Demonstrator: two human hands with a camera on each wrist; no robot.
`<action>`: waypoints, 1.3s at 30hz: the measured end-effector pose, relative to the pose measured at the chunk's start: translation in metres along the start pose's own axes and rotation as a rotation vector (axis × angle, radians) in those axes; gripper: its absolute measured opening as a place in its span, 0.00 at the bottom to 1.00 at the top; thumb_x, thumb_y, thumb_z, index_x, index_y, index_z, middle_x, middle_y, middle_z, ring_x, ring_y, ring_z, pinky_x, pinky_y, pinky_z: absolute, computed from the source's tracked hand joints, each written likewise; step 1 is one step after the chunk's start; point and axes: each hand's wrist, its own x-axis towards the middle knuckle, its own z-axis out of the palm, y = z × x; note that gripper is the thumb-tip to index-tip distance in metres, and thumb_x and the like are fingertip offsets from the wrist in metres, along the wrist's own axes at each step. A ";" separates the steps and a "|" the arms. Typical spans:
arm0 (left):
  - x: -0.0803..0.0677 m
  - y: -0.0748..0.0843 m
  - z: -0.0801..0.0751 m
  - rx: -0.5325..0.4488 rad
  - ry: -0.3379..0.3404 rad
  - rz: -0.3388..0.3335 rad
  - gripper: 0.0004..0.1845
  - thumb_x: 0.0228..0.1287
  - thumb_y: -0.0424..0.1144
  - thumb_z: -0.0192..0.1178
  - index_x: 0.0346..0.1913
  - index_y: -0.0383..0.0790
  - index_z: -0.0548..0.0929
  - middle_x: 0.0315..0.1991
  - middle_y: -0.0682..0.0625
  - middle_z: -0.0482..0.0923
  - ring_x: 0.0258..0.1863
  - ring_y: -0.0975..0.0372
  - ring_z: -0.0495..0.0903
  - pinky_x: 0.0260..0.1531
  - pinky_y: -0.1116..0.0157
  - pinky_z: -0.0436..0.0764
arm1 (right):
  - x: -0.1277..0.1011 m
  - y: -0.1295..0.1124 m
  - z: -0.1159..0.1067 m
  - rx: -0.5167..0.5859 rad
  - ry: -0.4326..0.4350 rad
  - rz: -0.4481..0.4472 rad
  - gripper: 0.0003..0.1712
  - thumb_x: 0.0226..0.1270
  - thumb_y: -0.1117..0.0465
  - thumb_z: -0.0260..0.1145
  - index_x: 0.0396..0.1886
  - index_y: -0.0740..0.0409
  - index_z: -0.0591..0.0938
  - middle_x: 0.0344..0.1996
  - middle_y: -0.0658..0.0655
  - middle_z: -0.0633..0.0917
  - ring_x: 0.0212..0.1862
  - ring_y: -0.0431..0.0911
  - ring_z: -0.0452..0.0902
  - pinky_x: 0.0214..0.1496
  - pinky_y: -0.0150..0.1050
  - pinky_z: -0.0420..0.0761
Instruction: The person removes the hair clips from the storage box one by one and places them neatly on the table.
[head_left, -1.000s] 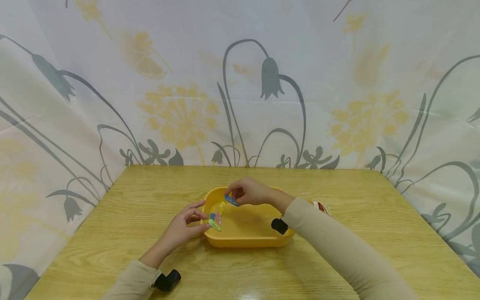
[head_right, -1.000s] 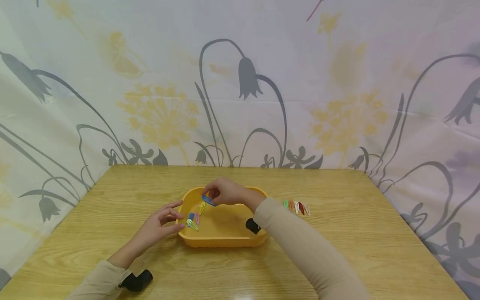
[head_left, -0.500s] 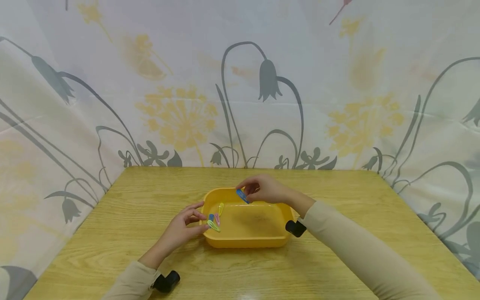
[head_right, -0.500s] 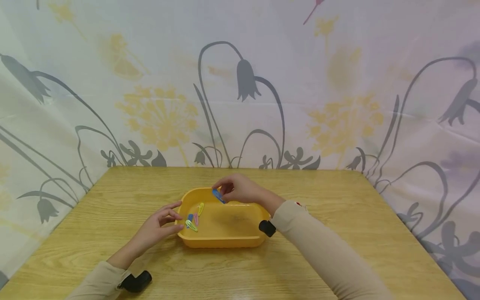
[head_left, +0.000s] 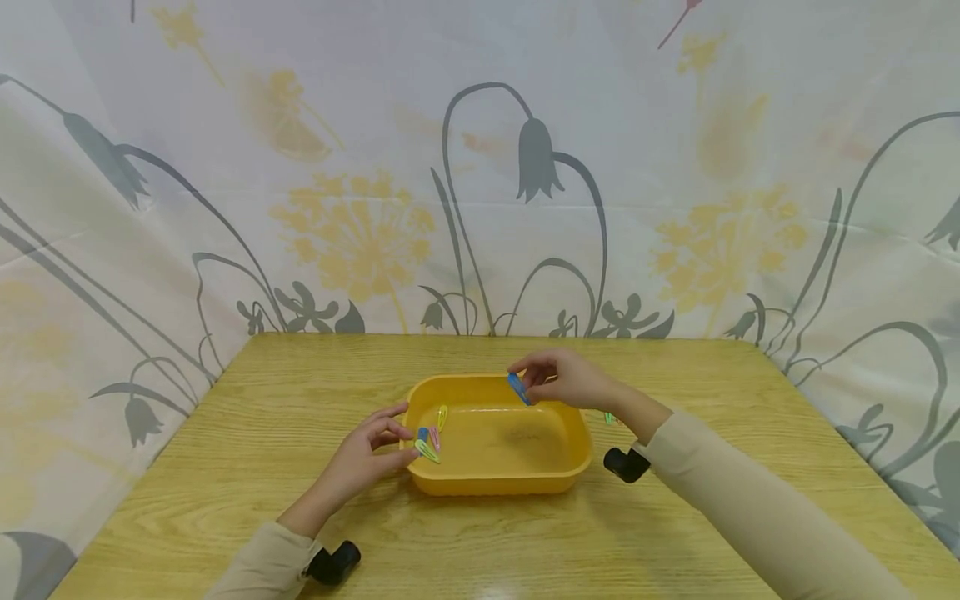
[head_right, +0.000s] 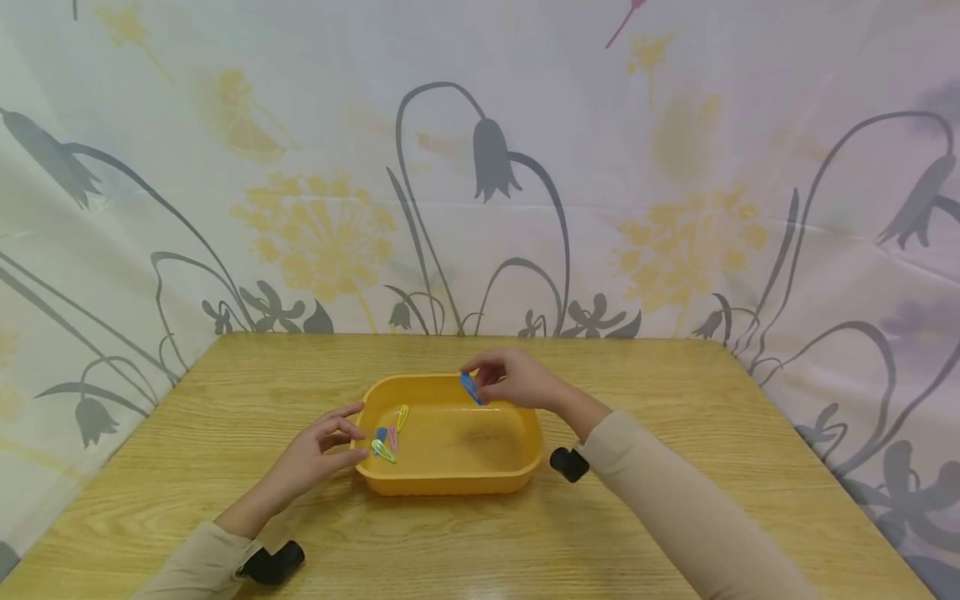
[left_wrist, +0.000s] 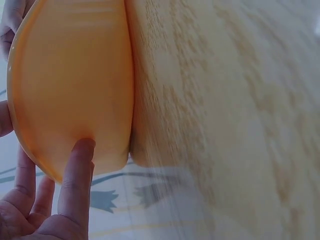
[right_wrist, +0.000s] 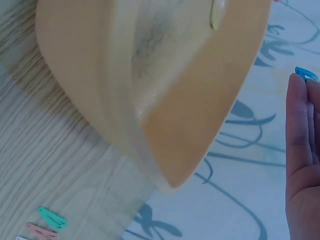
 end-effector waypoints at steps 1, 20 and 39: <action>0.000 0.000 0.000 0.001 -0.001 0.002 0.12 0.55 0.35 0.67 0.38 0.31 0.80 0.66 0.40 0.61 0.56 0.46 0.70 0.56 0.52 0.70 | -0.002 0.001 -0.002 0.004 0.010 0.014 0.21 0.59 0.72 0.65 0.54 0.68 0.77 0.34 0.55 0.81 0.37 0.47 0.78 0.41 0.37 0.80; 0.001 0.001 0.000 -0.027 -0.005 -0.014 0.11 0.56 0.33 0.66 0.39 0.30 0.79 0.66 0.41 0.61 0.56 0.46 0.70 0.56 0.52 0.69 | -0.049 0.032 -0.033 0.010 0.152 0.125 0.20 0.61 0.70 0.64 0.54 0.67 0.76 0.35 0.59 0.80 0.37 0.49 0.78 0.40 0.40 0.82; 0.001 -0.003 0.000 -0.011 0.006 -0.011 0.11 0.55 0.35 0.67 0.38 0.33 0.80 0.66 0.41 0.62 0.55 0.47 0.71 0.56 0.51 0.69 | -0.093 0.061 -0.039 0.047 0.223 0.176 0.21 0.64 0.69 0.61 0.56 0.70 0.73 0.33 0.62 0.79 0.29 0.56 0.76 0.22 0.43 0.78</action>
